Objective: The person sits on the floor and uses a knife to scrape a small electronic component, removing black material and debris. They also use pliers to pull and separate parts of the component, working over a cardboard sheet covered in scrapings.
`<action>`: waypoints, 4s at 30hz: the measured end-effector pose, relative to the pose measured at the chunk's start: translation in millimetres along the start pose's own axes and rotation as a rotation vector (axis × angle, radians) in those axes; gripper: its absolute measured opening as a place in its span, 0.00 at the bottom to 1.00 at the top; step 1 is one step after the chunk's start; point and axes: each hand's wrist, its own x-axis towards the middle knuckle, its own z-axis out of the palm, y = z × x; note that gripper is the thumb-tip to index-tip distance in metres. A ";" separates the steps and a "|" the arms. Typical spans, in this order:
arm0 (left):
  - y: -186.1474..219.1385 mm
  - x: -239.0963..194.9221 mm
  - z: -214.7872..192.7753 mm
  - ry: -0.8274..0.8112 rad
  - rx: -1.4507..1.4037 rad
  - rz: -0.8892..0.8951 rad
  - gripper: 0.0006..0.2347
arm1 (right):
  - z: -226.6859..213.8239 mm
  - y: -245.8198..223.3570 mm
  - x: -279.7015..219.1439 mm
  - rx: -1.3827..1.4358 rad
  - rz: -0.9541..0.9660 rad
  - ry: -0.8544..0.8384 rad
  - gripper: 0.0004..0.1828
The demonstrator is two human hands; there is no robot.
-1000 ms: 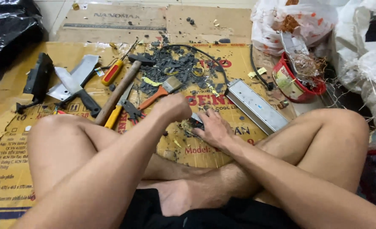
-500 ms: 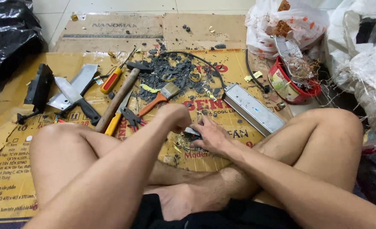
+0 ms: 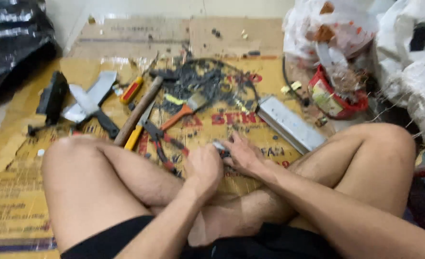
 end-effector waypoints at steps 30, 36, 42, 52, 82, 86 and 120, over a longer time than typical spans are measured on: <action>33.6 48.9 7.6 -0.368 0.372 0.061 0.11 | 23.4 12.5 12.6 0.235 0.242 -0.018 0.22; 38.0 0.8 16.5 -0.028 0.350 0.125 0.06 | 36.7 26.0 20.5 0.213 0.150 0.040 0.22; 13.4 -26.7 14.3 0.058 0.115 0.139 0.06 | 17.7 9.0 12.3 0.022 0.122 -0.148 0.38; -3.7 -31.3 4.5 -0.071 0.024 0.001 0.09 | 13.2 3.4 1.2 0.058 0.029 0.019 0.44; -55.0 2.8 -23.9 -0.426 -0.582 0.057 0.13 | -2.0 -3.3 -12.5 0.144 -0.138 0.220 0.24; -56.2 0.9 -30.8 -0.319 -0.724 -0.148 0.12 | -4.1 -14.2 -7.1 0.091 -0.223 0.235 0.25; -56.7 9.3 -25.7 -0.251 -1.128 -0.487 0.13 | -42.4 144.2 48.3 0.684 0.841 0.512 0.15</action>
